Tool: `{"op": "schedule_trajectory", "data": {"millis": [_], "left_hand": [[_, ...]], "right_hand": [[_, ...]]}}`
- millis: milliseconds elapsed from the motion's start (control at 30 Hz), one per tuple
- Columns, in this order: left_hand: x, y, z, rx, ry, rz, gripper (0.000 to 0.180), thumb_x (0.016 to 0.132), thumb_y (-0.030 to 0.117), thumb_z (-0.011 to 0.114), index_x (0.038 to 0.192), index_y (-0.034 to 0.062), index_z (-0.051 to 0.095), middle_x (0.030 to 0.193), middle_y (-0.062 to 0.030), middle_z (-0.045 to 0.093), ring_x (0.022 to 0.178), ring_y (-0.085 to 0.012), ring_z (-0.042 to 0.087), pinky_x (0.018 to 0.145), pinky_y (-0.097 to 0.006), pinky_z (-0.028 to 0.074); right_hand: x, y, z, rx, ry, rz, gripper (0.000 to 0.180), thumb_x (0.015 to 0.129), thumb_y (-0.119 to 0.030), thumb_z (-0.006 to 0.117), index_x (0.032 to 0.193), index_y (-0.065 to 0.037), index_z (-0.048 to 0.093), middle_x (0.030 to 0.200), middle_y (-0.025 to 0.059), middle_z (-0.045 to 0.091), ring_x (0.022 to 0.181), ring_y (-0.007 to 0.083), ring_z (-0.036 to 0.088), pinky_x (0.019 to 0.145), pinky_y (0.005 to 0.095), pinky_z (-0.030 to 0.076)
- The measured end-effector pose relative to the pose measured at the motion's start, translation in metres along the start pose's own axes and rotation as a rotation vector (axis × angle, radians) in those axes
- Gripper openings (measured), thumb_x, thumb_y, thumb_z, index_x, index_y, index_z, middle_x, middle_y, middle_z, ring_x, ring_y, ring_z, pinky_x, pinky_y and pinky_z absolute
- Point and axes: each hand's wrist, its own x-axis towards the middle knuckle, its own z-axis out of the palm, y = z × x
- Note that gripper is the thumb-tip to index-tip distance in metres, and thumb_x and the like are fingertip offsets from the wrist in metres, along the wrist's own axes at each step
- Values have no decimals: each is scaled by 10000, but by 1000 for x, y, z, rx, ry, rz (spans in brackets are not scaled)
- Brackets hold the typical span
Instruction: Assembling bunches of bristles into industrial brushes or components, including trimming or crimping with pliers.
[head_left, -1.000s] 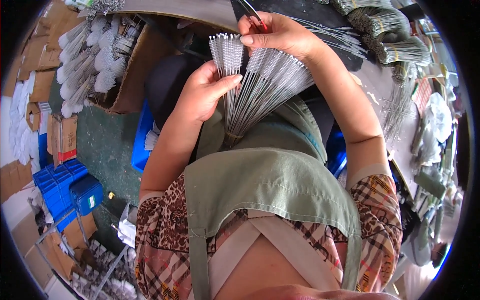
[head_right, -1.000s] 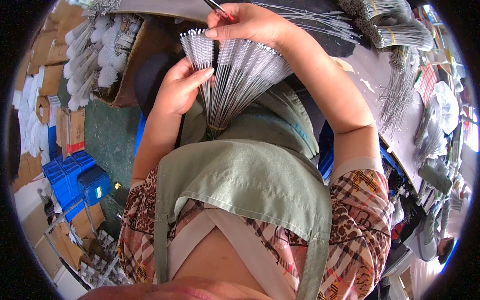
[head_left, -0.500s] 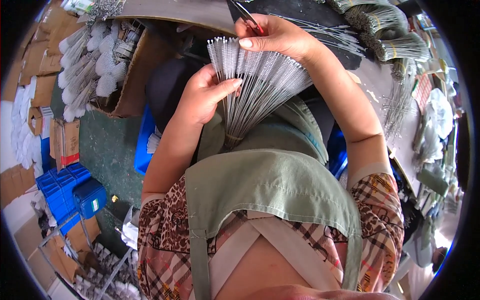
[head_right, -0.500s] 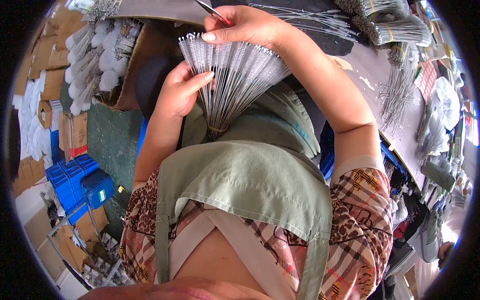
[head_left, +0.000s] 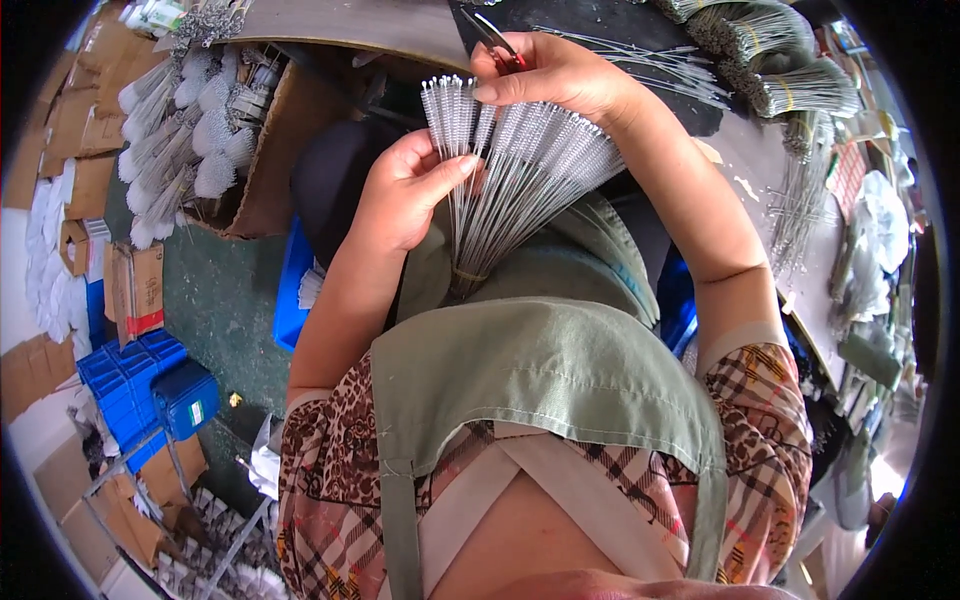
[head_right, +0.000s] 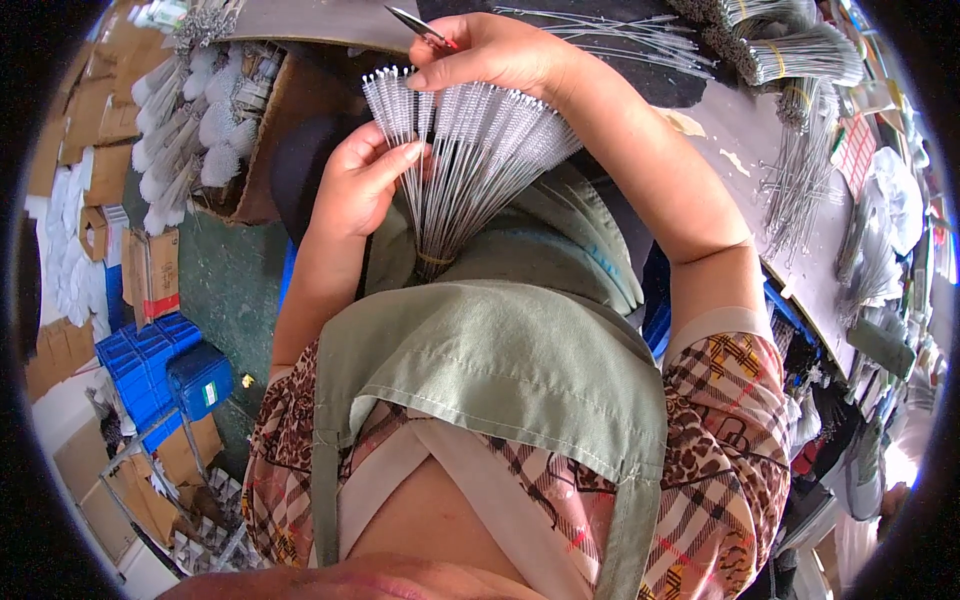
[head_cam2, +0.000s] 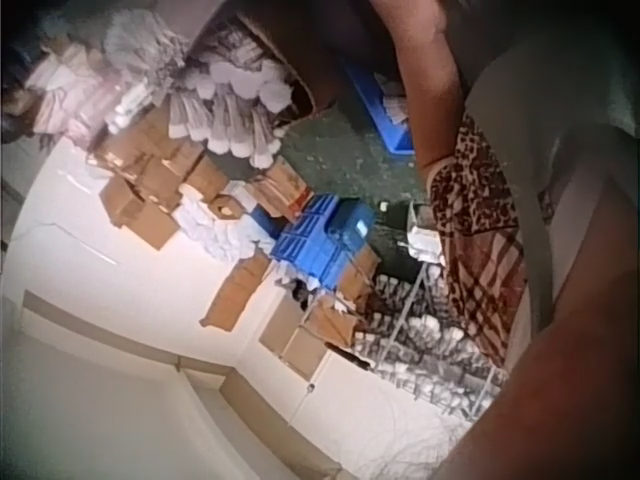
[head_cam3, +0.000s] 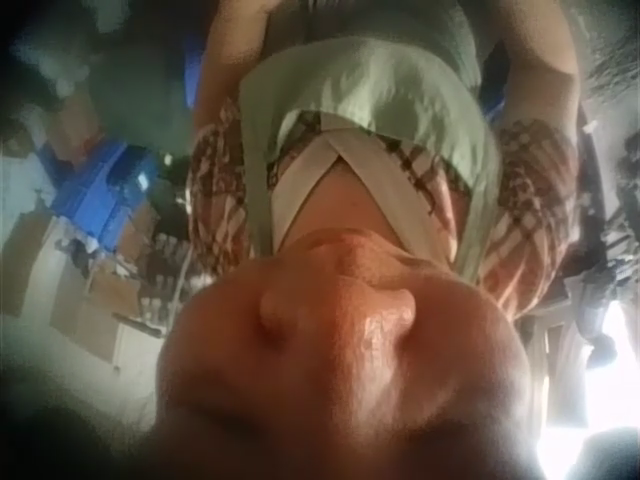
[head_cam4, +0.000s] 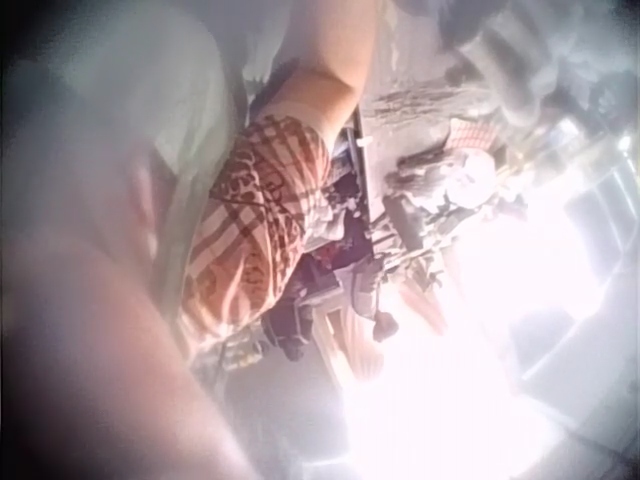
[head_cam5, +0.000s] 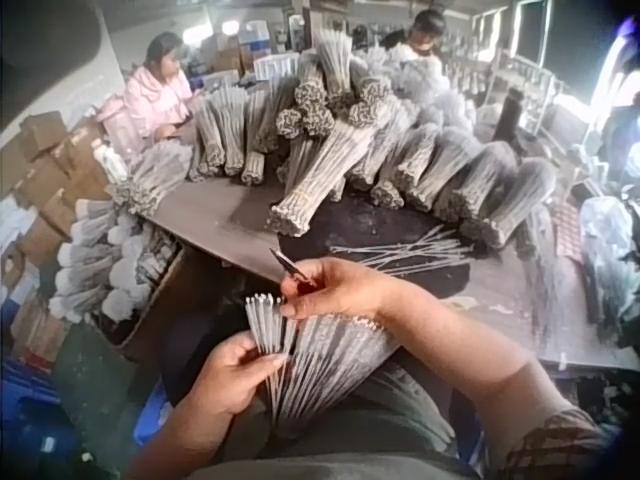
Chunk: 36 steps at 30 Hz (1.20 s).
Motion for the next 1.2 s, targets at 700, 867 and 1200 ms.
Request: {"op": "schedule_trajectory", "data": {"millis": [700, 867, 1200], "left_hand": [[2, -2, 1, 48, 62, -8, 134, 800, 12, 674, 873, 32, 564, 819, -22, 606, 759, -109, 591, 703, -248, 485], [0, -4, 0, 23, 29, -12, 125, 821, 29, 661, 919, 13, 586, 841, -38, 622, 758, -110, 593, 693, -248, 486], [-4, -3, 3, 9, 123, -26, 164, 902, 66, 564, 1036, -24, 594, 900, -62, 639, 791, -100, 608, 675, -238, 511]], "right_hand": [[-3, -7, 1, -32, -32, 20, 292, 810, -332, 687, 844, -54, 606, 761, 2, 589, 753, 83, 542, 737, 234, 424], [0, -5, 5, -51, 23, 1, 303, 809, -342, 693, 822, -53, 603, 712, 13, 592, 722, 97, 555, 735, 244, 448], [2, -2, 4, -11, 32, 42, 234, 794, -220, 725, 893, -58, 588, 811, -8, 597, 780, 93, 558, 782, 239, 435]]}}
